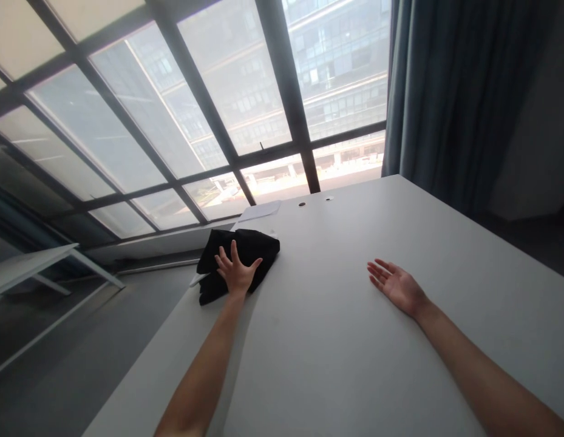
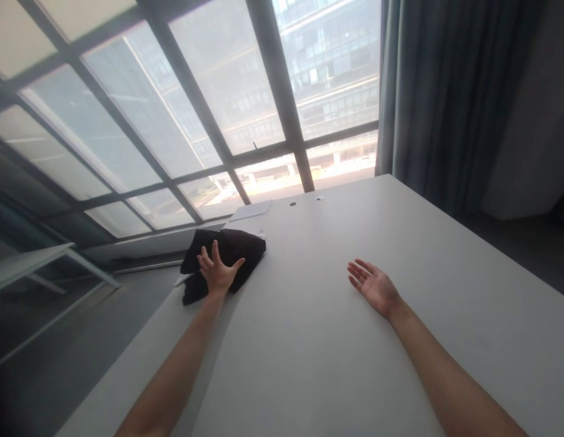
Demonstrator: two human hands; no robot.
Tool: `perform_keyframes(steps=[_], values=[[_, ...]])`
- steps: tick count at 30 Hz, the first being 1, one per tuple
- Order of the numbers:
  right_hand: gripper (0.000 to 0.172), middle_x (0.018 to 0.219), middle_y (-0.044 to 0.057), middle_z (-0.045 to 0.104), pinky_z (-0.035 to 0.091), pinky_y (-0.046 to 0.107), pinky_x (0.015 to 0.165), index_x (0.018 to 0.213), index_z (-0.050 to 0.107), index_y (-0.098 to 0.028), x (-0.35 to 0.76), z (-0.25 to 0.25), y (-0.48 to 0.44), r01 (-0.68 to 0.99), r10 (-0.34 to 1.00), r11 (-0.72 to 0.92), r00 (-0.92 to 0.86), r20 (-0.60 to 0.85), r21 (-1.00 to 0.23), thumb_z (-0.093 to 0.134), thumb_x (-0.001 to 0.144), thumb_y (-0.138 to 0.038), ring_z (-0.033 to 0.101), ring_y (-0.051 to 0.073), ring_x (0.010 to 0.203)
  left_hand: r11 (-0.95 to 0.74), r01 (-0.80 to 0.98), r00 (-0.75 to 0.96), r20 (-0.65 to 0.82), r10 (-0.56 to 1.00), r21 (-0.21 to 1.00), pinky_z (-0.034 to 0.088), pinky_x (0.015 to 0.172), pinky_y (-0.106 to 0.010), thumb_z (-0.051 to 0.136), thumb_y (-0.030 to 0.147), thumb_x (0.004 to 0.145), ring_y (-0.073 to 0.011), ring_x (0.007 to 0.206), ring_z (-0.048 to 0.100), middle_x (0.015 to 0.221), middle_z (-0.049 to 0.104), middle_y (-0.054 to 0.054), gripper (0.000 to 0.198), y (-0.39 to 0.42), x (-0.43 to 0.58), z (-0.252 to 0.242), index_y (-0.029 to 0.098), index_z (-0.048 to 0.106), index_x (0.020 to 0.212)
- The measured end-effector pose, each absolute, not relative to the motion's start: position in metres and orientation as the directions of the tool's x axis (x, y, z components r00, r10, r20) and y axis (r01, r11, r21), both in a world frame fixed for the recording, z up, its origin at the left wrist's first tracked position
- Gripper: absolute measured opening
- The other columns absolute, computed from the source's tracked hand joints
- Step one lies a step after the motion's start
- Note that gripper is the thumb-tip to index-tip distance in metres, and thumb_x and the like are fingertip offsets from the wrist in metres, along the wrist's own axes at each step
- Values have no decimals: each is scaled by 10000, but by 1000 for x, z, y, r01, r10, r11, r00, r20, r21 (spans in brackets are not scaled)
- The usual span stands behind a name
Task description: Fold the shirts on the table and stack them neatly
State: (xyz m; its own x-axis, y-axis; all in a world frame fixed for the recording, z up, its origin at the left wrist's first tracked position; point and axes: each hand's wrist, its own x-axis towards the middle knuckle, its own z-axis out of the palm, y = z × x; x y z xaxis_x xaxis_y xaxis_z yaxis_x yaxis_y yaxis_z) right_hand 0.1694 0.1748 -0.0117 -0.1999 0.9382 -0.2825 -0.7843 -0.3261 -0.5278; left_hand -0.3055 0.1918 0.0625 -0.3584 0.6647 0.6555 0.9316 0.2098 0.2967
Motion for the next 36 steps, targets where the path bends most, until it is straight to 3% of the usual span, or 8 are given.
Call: perform_keyframes(steps=[4, 10, 17, 23, 26, 29, 33, 36], values=[[228, 1127, 110, 737, 633, 336, 848, 1100, 671, -215, 170, -12, 175, -793, 938, -326, -204, -281, -514, 487, 968, -187, 723, 194, 1021, 284, 909, -408, 501, 764, 306, 276, 1028, -798, 811, 604, 701, -534, 1494, 84, 1671, 89, -202, 1084, 212, -311, 60, 316, 257, 1587], [225, 1100, 113, 744, 631, 333, 809, 1133, 664, -215, 169, -17, 176, -805, 951, -299, -203, -235, -513, 534, 950, -200, 732, 201, 943, 104, 888, -408, 662, 629, 448, 352, 1132, -553, 605, 202, 834, -349, 1340, 457, 1347, 538, -182, 311, 216, -316, 57, 166, 608, 1143], [210, 1055, 108, 750, 627, 301, 736, 1086, 683, -209, 168, -14, 174, -801, 947, -309, -212, -241, -512, 521, 953, -200, 729, 182, 859, 14, 881, -409, 747, 524, 473, 351, 1161, -450, 454, 133, 875, -282, 1326, 474, 1291, 547, -180, 342, 215, -286, 76, 139, 491, 1215], [232, 1033, 102, 757, 633, 312, 754, 1113, 685, -206, 171, -16, 174, -792, 948, -308, -207, -243, -527, 522, 948, -192, 731, 185, 862, -324, 810, -212, 759, 615, 488, 356, 1173, -458, 423, 70, 866, -266, 1345, 496, 1373, 554, -143, 375, 201, -183, 58, 191, 506, 1211], [257, 1076, 107, 753, 631, 324, 792, 1146, 678, -205, 172, -16, 172, -803, 951, -296, -198, -236, -518, 534, 935, -178, 733, 198, 914, -486, 722, 71, 645, 761, 493, 367, 1173, -471, 489, 54, 850, -257, 1392, 474, 1468, 514, -119, 463, 188, -127, 34, 229, 505, 1279], [291, 1150, 102, 741, 629, 341, 817, 1188, 665, -209, 174, -13, 168, -817, 959, -269, -181, -216, -510, 533, 931, -184, 728, 206, 959, -577, 686, 383, 453, 805, 444, 262, 1193, -613, 714, 179, 824, -348, 1521, 252, 1616, 343, -122, 665, 177, -92, 12, 282, 458, 1429], [298, 1149, 85, 742, 629, 341, 804, 1195, 666, -226, 175, -8, 164, -813, 962, -257, -162, -222, -523, 520, 937, -201, 728, 201, 927, -599, 682, 481, 360, 799, 418, 141, 1191, -692, 823, 309, 783, -377, 1547, 139, 1650, 281, -108, 838, 168, -84, 0, 352, 412, 1513], [302, 1139, 84, 744, 629, 347, 799, 1185, 675, -234, 174, -6, 164, -795, 957, -273, -169, -235, -542, 508, 936, -197, 728, 200, 901, -594, 658, 453, 387, 803, 463, 168, 1216, -637, 748, 325, 862, -340, 1532, 227, 1611, 364, -104, 682, 163, -87, 0, 325, 467, 1483]])
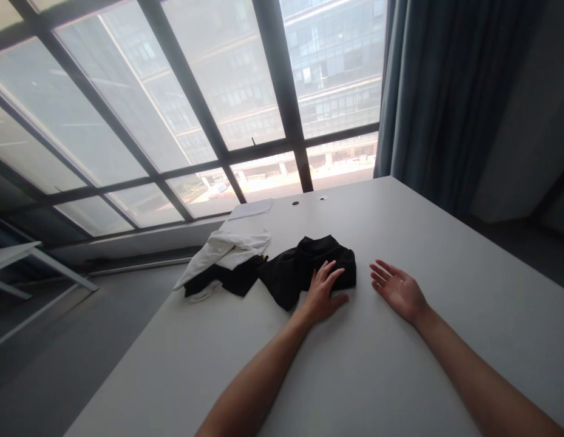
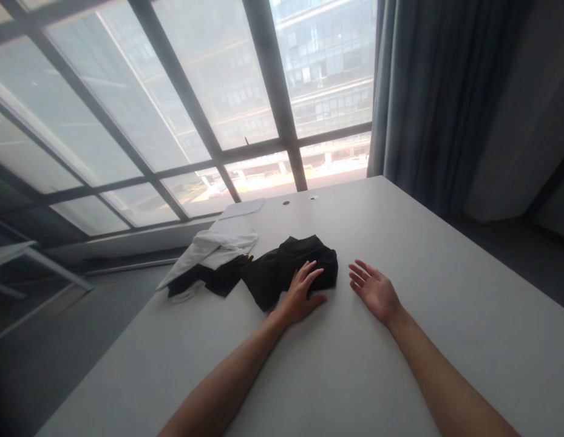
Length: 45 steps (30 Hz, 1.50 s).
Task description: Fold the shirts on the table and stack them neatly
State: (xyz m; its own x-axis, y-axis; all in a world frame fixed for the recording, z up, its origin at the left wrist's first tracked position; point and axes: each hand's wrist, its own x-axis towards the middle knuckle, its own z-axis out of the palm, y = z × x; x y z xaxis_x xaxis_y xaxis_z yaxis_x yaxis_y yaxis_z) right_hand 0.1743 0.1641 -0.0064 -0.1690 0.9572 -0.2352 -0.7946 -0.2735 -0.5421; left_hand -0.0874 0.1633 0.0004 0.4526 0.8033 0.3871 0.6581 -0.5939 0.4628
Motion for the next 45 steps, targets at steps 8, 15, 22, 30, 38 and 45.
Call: perform_keyframes(steps=[8, 15, 22, 30, 38, 45], values=[[285, 1108, 101, 745, 635, 335, 758, 1144, 692, -211, 174, -8, 162, -774, 958, -266, -147, -245, -575, 494, 940, -190, 726, 195, 843, -532, 682, 186, 584, 790, 502, 209, 1249, -543, 515, 163, 958, -253, 1426, 437, 1395, 598, -86, 333, 164, -82, 5, 257, 632, 1255], [322, 1107, 77, 750, 635, 394, 835, 1188, 674, -255, 173, -6, 161, -752, 960, -264, -144, -240, -604, 503, 923, -188, 730, 208, 869, -383, 820, 9, 659, 753, 426, 88, 1249, -621, 484, 205, 975, -309, 1492, 322, 1480, 533, -102, 389, 177, -110, 13, 252, 582, 1349], [257, 1243, 109, 703, 621, 352, 872, 1126, 696, -212, 169, -8, 161, -732, 971, -233, -136, -198, -640, 529, 931, -208, 696, 224, 1079, -99, 894, -179, 551, 815, 438, 185, 1197, -652, 498, 459, 984, -430, 1500, 255, 1539, 443, -237, 613, 198, -143, -5, 106, 471, 1485], [191, 1162, 60, 708, 622, 305, 821, 1020, 715, -224, 147, -7, 158, -526, 995, -76, 17, -101, -847, 710, 830, -204, 688, 204, 1025, -71, 922, -115, 445, 888, 380, 205, 1200, -614, 524, 520, 968, -427, 1495, 265, 1550, 454, -177, 493, 201, -148, -12, 187, 691, 1293], [332, 1427, 77, 531, 343, 498, 1192, 1110, 705, -277, 97, 1, 190, 238, 941, 296, 95, 325, -925, 751, 804, -399, 346, 295, 1434, -32, 945, -111, 415, 903, 325, 204, 1212, -579, 647, 517, 895, -443, 1479, 289, 1545, 447, -192, 484, 199, -143, -10, 174, 722, 1229], [719, 1611, 126, 352, 127, 735, 1136, 1517, 419, -280, 49, 27, 241, 872, 924, 346, -252, 288, -346, 631, 885, -549, 261, 380, 1478, 0, 966, -103, 388, 916, 257, 217, 1219, -543, 635, 535, 898, -388, 1470, 323, 1540, 467, -130, 442, 199, -144, -7, 236, 723, 1211]])
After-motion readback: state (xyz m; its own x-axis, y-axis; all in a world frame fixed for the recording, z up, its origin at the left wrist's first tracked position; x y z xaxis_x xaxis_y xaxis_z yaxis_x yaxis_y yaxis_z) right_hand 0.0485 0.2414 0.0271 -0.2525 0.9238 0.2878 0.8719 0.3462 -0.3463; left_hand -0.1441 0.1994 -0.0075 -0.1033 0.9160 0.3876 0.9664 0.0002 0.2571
